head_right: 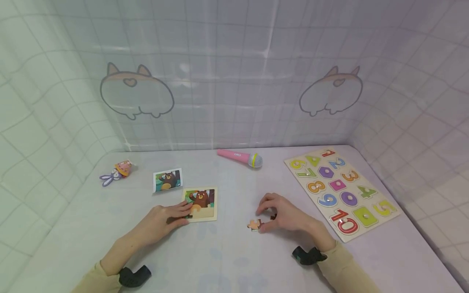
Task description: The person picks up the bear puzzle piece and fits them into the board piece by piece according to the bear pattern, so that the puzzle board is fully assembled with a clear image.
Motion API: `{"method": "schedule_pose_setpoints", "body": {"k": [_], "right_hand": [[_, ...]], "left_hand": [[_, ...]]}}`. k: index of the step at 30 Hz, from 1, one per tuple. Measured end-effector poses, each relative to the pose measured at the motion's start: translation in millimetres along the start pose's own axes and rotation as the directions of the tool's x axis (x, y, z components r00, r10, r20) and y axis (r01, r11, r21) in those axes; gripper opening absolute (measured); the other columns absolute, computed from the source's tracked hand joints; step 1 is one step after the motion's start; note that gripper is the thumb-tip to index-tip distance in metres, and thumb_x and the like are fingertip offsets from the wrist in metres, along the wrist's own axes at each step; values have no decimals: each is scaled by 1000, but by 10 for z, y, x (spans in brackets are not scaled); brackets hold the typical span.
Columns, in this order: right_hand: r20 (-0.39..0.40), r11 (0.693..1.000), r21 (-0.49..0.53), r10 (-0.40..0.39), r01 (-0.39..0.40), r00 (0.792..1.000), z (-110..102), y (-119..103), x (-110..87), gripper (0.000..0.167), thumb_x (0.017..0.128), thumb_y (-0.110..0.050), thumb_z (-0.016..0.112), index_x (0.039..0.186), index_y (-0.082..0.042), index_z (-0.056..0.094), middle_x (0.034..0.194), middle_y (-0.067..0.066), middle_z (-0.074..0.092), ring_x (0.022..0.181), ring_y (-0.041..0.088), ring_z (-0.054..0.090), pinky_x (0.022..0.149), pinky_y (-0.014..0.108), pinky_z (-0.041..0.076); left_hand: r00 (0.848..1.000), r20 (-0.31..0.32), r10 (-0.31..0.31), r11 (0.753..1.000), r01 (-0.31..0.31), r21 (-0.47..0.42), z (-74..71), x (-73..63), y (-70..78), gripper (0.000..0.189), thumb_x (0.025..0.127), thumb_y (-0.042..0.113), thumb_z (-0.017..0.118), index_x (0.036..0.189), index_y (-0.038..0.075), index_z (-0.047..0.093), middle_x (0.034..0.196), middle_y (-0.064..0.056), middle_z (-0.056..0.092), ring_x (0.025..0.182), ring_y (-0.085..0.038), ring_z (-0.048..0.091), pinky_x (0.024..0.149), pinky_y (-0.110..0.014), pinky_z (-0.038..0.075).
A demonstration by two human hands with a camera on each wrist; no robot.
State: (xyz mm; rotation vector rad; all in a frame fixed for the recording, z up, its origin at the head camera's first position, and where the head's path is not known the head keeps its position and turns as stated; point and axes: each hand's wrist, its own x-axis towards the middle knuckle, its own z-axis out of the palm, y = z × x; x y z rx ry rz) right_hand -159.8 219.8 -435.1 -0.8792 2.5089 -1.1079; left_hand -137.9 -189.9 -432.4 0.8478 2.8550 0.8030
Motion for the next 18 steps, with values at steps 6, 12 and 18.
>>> {"method": "schedule_pose_setpoints", "body": {"k": [6, 12, 18], "right_hand": [[15, 1000, -10, -17, 17, 1000, 16, 29, 12, 28, 74, -41, 87, 96, -33, 72, 113, -10, 56, 109, 15, 48, 92, 29, 47], [26, 1000, 4, -14, 14, 1000, 14, 26, 14, 25, 76, -37, 87, 95, -31, 73, 108, -9, 58, 105, 15, 49, 88, 28, 47], [43, 1000, 20, -8, 7, 999, -2, -10, 6, 22, 77, -34, 87, 95, -30, 76, 99, -11, 62, 96, 12, 54, 84, 25, 47]], "left_hand": [[1000, -5, 1, 1000, -1, 4, -5, 0, 0, 37, 93, 30, 70, 126, 13, 70, 136, -4, 62, 130, -26, 56, 100, -51, 50], [1000, -5, -6, 1000, 6, -3, -7, 0, 5, 36, 93, 29, 71, 125, 13, 70, 136, -4, 62, 129, -27, 56, 100, -51, 50], [1000, 0, -12, 1000, 12, -5, -8, -2, 11, 37, 93, 30, 70, 126, 13, 70, 137, -3, 62, 130, -26, 56, 102, -52, 49]]}}
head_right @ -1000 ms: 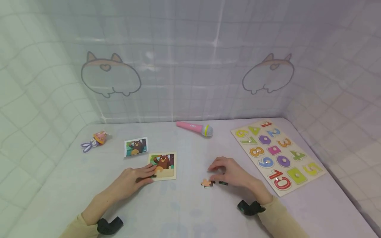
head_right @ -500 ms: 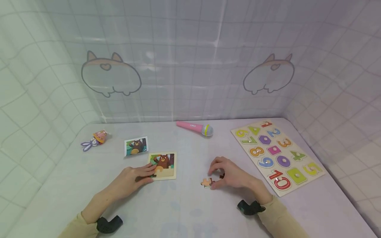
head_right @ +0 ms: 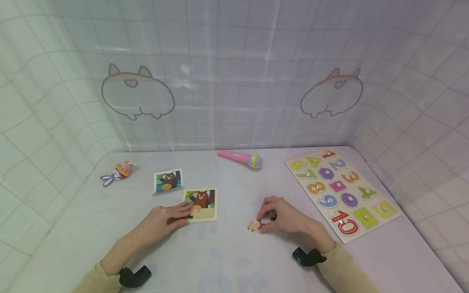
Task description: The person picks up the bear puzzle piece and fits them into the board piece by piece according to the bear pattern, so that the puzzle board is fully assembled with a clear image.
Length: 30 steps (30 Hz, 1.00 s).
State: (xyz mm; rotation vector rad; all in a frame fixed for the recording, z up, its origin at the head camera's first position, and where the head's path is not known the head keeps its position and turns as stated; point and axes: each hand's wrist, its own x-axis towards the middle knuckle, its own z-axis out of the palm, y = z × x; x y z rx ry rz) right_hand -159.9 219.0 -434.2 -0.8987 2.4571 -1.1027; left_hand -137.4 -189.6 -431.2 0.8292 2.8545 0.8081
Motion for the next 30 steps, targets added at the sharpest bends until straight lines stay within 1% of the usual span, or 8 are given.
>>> {"method": "schedule_pose_setpoints", "body": {"k": [6, 9, 18, 21, 25, 30], "right_hand": [[-5, 999, -17, -43, 43, 999, 0, -7, 1, 19, 77, -33, 87, 93, -29, 77, 92, -10, 64, 87, 9, 55, 79, 24, 47], [-8, 998, -26, -52, 51, 999, 5, 3, 0, 17, 77, -33, 86, 92, -30, 77, 91, -11, 64, 86, 9, 55, 79, 24, 46], [-13, 998, -16, -67, 67, 998, 14, 12, -7, 18, 78, -36, 86, 93, -30, 78, 91, -11, 65, 87, 10, 56, 79, 25, 46], [-31, 997, 2, -75, 75, 997, 22, -1, -12, 17, 79, -36, 85, 94, -29, 77, 92, -10, 65, 87, 11, 56, 78, 25, 48], [-68, 994, 21, -104, 106, 992, 49, -35, 0, 16, 81, -33, 84, 95, -27, 77, 95, -7, 65, 87, 12, 57, 74, 25, 51], [-97, 989, -13, -149, 149, 984, 113, -149, 106, 15, 82, -27, 84, 95, -26, 77, 95, -8, 65, 88, 9, 58, 78, 24, 53]], "left_hand": [[1000, 3, -2, 1000, 2, -8, -5, -3, 2, 37, 94, 30, 69, 126, 12, 70, 137, -3, 62, 130, -27, 55, 102, -51, 49], [1000, 6, -6, 1000, 6, -19, -4, -2, 5, 37, 94, 30, 69, 126, 12, 70, 137, -4, 62, 131, -27, 54, 102, -52, 49], [998, 11, -54, 998, 55, -36, -6, -4, 9, 39, 92, 32, 71, 128, 15, 69, 138, -1, 61, 133, -25, 53, 105, -50, 47], [998, 16, -59, 998, 60, -24, -4, -4, 10, 42, 93, 33, 70, 131, 15, 67, 140, -2, 59, 133, -26, 52, 106, -50, 47], [998, 22, -57, 998, 57, -5, 10, -7, 10, 47, 93, 35, 69, 135, 15, 64, 143, -3, 58, 132, -27, 54, 105, -51, 48], [999, 10, -45, 999, 45, 8, 16, -22, 6, 46, 94, 35, 68, 135, 14, 64, 142, -4, 59, 131, -30, 55, 102, -52, 49]]}}
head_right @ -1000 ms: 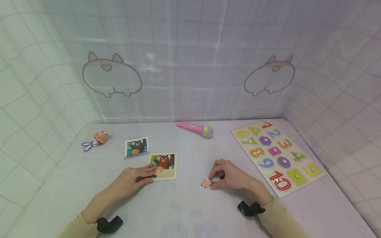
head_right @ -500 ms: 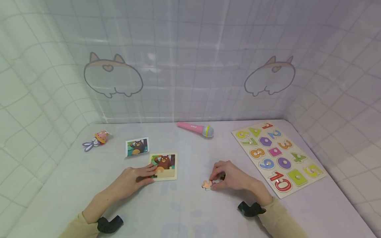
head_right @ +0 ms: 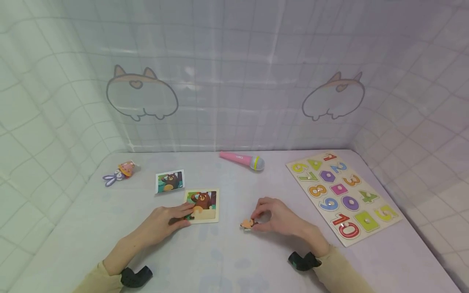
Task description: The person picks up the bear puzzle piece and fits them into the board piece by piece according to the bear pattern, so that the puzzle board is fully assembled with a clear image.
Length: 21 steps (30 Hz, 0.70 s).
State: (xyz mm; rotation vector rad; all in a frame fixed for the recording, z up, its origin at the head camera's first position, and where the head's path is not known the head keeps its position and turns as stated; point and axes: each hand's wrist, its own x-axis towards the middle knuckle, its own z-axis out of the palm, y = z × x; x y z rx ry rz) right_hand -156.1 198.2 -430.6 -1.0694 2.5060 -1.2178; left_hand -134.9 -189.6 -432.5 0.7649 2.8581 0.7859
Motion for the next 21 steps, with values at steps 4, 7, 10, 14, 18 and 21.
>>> {"method": "schedule_pose_setpoints", "body": {"k": [4, 7, 10, 14, 18, 21], "right_hand": [[-33, 998, -62, -28, 26, 999, 83, -116, 162, 14, 82, -26, 84, 94, -25, 77, 91, -8, 64, 87, 8, 61, 80, 27, 54], [-57, 995, -93, -37, 32, 998, 175, -207, 320, 14, 82, -24, 84, 94, -21, 77, 88, -5, 64, 86, 9, 62, 79, 31, 55], [-73, 993, -109, -44, 36, 996, 288, -280, 498, 15, 81, -25, 84, 93, -19, 78, 87, -3, 64, 85, 9, 62, 78, 32, 55], [-70, 988, -137, -76, 66, 995, 435, -355, 713, 15, 82, -25, 84, 93, -16, 78, 85, -2, 64, 84, 8, 62, 77, 29, 54], [-53, 985, -149, -96, 87, 994, 552, -410, 875, 16, 82, -24, 83, 94, -13, 78, 85, 1, 63, 84, 11, 63, 75, 25, 53], [-49, 984, -156, -90, 82, 995, 617, -421, 978, 17, 82, -24, 83, 94, -13, 78, 85, 1, 62, 81, 13, 62, 72, 21, 50]], "left_hand": [[1000, -3, -9, 1000, 9, 7, -2, 4, 6, 46, 93, 35, 69, 134, 15, 65, 141, -4, 59, 131, -29, 54, 103, -52, 49], [1000, -2, -7, 1000, 7, 25, -5, 7, 11, 46, 93, 35, 70, 134, 15, 64, 141, -5, 59, 132, -29, 53, 104, -52, 49], [1000, 2, 9, 999, -9, 52, -5, 4, 13, 47, 93, 34, 69, 135, 14, 63, 141, -6, 59, 131, -29, 54, 103, -52, 49], [999, 9, 33, 997, -33, 75, -6, 1, 13, 46, 95, 34, 67, 136, 13, 63, 140, -7, 60, 130, -30, 55, 101, -52, 50], [998, 7, 59, 996, -59, 70, -16, 2, 14, 44, 95, 32, 67, 135, 12, 63, 139, -8, 60, 129, -30, 56, 100, -52, 51], [998, 4, 64, 996, -64, 62, -24, 3, 22, 45, 95, 31, 67, 135, 12, 63, 138, -8, 61, 128, -30, 57, 100, -53, 51]]}}
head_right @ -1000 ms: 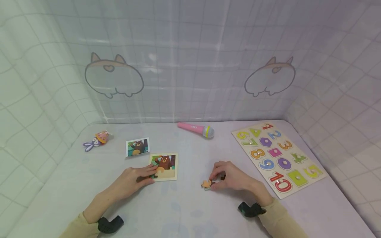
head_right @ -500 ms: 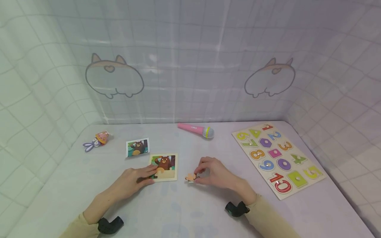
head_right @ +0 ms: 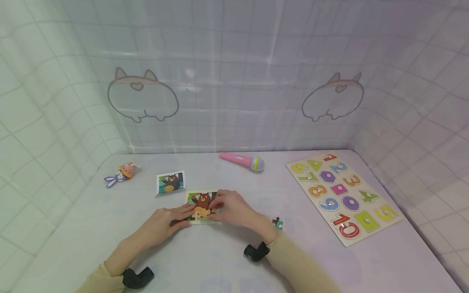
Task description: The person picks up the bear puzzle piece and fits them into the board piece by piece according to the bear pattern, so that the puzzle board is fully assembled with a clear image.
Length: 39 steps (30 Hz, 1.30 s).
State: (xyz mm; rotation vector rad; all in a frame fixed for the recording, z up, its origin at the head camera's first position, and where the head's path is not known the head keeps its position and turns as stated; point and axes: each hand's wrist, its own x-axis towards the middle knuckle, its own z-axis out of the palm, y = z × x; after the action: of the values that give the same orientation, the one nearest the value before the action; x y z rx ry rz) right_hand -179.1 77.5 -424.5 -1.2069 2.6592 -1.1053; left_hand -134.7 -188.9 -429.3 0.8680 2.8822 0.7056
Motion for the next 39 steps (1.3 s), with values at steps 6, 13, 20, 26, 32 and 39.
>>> {"method": "schedule_pose_setpoints", "body": {"k": [6, 13, 20, 26, 32, 39], "right_hand": [[20, 999, 5, 35, -35, 999, 107, 41, 108, 20, 82, -26, 84, 96, -14, 78, 84, -4, 59, 77, 8, 54, 68, 18, 45], [41, 997, 47, 54, -56, 998, 146, 61, 107, 18, 83, -23, 82, 98, -13, 78, 88, -4, 59, 79, 9, 52, 68, 18, 44], [52, 999, 25, 40, -41, 998, 186, 85, 108, 19, 84, -26, 82, 99, -15, 78, 88, -6, 58, 80, 7, 50, 69, 19, 41], [48, 999, 39, 26, -28, 998, 201, 86, 109, 18, 85, -25, 81, 99, -14, 78, 87, -3, 58, 79, 9, 50, 67, 18, 41], [41, 998, 51, 23, -25, 999, 213, 84, 111, 18, 86, -22, 80, 102, -13, 77, 87, -2, 60, 79, 11, 53, 69, 17, 43], [41, 998, 51, 32, -34, 999, 218, 82, 109, 17, 85, -23, 81, 100, -15, 78, 85, -4, 62, 80, 11, 54, 72, 19, 43]], "left_hand": [[1000, 2, -14, 1000, 14, -13, 9, 6, 11, 45, 95, 32, 67, 135, 12, 64, 138, -9, 61, 127, -30, 58, 100, -53, 51], [999, -4, -41, 999, 41, -11, 9, 7, 15, 45, 94, 33, 69, 134, 13, 65, 138, -7, 61, 129, -27, 56, 101, -53, 50], [999, -8, -36, 999, 36, -2, 10, 12, 4, 45, 94, 33, 69, 134, 14, 65, 138, -6, 62, 128, -27, 58, 100, -53, 51], [1000, -10, -21, 1000, 21, 10, 15, 13, -5, 44, 95, 33, 68, 135, 13, 65, 138, -6, 62, 127, -27, 59, 100, -53, 51], [999, -11, -41, 999, 41, 34, 7, 8, 26, 40, 95, 32, 68, 131, 14, 67, 137, -11, 63, 120, -29, 65, 95, -52, 54], [998, 6, -55, 997, 55, 52, -2, 9, 55, 40, 96, 31, 67, 133, 15, 63, 135, -14, 64, 110, -27, 69, 91, -50, 56]]}}
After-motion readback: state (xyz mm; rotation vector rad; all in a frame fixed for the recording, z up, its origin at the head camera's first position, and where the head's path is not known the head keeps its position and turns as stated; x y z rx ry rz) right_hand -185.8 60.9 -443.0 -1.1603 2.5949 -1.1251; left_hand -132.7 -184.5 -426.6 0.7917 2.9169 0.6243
